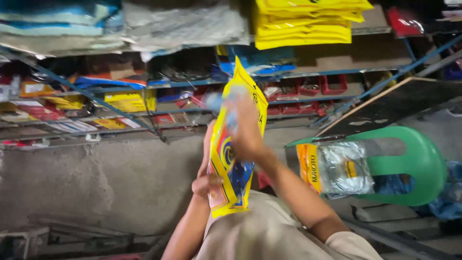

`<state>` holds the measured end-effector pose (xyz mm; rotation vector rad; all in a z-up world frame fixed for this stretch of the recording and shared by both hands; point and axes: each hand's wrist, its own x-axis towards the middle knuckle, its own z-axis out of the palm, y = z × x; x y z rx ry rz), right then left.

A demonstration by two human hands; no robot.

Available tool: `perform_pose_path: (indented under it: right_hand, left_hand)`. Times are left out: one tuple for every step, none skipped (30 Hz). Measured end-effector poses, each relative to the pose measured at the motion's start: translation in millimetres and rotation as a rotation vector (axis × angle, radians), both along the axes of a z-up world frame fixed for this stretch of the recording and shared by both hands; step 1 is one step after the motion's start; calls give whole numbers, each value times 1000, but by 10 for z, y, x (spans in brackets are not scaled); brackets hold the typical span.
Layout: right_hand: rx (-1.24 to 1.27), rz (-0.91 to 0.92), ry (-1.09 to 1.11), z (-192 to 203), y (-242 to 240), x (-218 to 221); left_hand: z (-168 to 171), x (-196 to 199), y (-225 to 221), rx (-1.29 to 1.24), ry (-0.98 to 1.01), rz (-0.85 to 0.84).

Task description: The person wipes the exterior of various yellow and blue packaged motorcycle parts using a light blue cloth, handling one package at a time and turning them over to clean both sides before returning them to a shelf or stack.

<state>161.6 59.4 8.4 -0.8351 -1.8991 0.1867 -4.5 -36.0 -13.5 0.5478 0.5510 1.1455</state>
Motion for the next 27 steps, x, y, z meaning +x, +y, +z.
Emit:
perform_pose_path:
  right_hand:
    - [-48, -19, 130, 8, 80, 190]
    - [-91, -37, 260, 28, 192, 381]
    - [-91, -32, 259, 61, 184, 520]
    - [-125, -36, 250, 86, 169, 648]
    - [-160, -41, 241, 113, 154, 772]
    - [-157, -32, 241, 107, 62, 802]
    - [-108, 68, 280, 101, -27, 825]
    - [-68, 168, 317, 81, -143, 851]
    - [-73, 177, 316, 11, -329, 886]
    - [-96, 227, 292, -61, -510, 909]
    - [-118, 277, 269, -132, -688, 926]
    - [-126, 289, 272, -103, -796, 968]
    - [-139, 347, 157, -74, -905, 1004]
    - [-151, 403, 41, -51, -1029, 1037]
    - [-159, 414, 44, -179, -970, 1057]
    - [-140, 336, 11, -305, -902, 1075]
    - [-121, 259, -21, -428, -834, 1089]
    - [-119, 263, -16, -268, -725, 1093]
    - [-212, 201, 111, -104, -616, 1093]
    - [-298, 137, 240, 63, -485, 1079]
    - [-291, 141, 247, 126, -469, 1049]
    - [-521, 318, 482, 197, -450, 1030]
    - [-752, 497, 716, 270, -426, 996]
    - [-746, 502, 710, 300, -549, 903]
    - [-618, 411, 653, 322, -668, 796]
    - [-497, 320, 595, 334, -810, 680]
    - [-497, 323, 592, 229, -827, 687]
  left_hand:
    - [468, 231, -5, 193, -40, -38]
    - [942, 465, 21, 393, -79, -74]
    - [946, 583, 8, 394, -79, -70]
    - [946, 695, -16, 396, -129, -83]
    - [948, 802, -39, 398, -178, -96]
    - [944, 898, -50, 402, -176, -89]
    - [939, 986, -58, 451, -103, -71]
    - [927, 1075, -89, 492, -31, -51]
    - [802, 1162, -62, 488, -31, -41]
    - [676, 1234, -32, 475, -100, -32]
    - [549, 1295, 1, 463, -170, -23]
    - [500, 1414, -71, 457, -165, -11]
    - [450, 1526, -143, 407, -219, 97]
    - [392, 1633, -228, 356, -274, 203]
    - [351, 1657, -258, 350, -268, 215]
    - [311, 1679, -275, 371, -268, 258]
    - [276, 1699, -292, 391, -266, 301]
    - [171, 1696, -312, 393, -260, 304]
    - [71, 1688, -330, 447, -167, 292]
    - [-31, 1661, -324, 506, -72, 276]
    - [178, 1668, -304, 515, -65, 276]
    - [391, 1688, -283, 567, -34, 268]
    - [604, 1695, -259, 619, -2, 260]
    - [368, 1606, -248, 628, -5, 263]
    - [127, 1505, -230, 467, -110, 298]
    - [-121, 1395, -235, 299, -214, 331]
    - [-83, 1342, -193, 301, -217, 335]
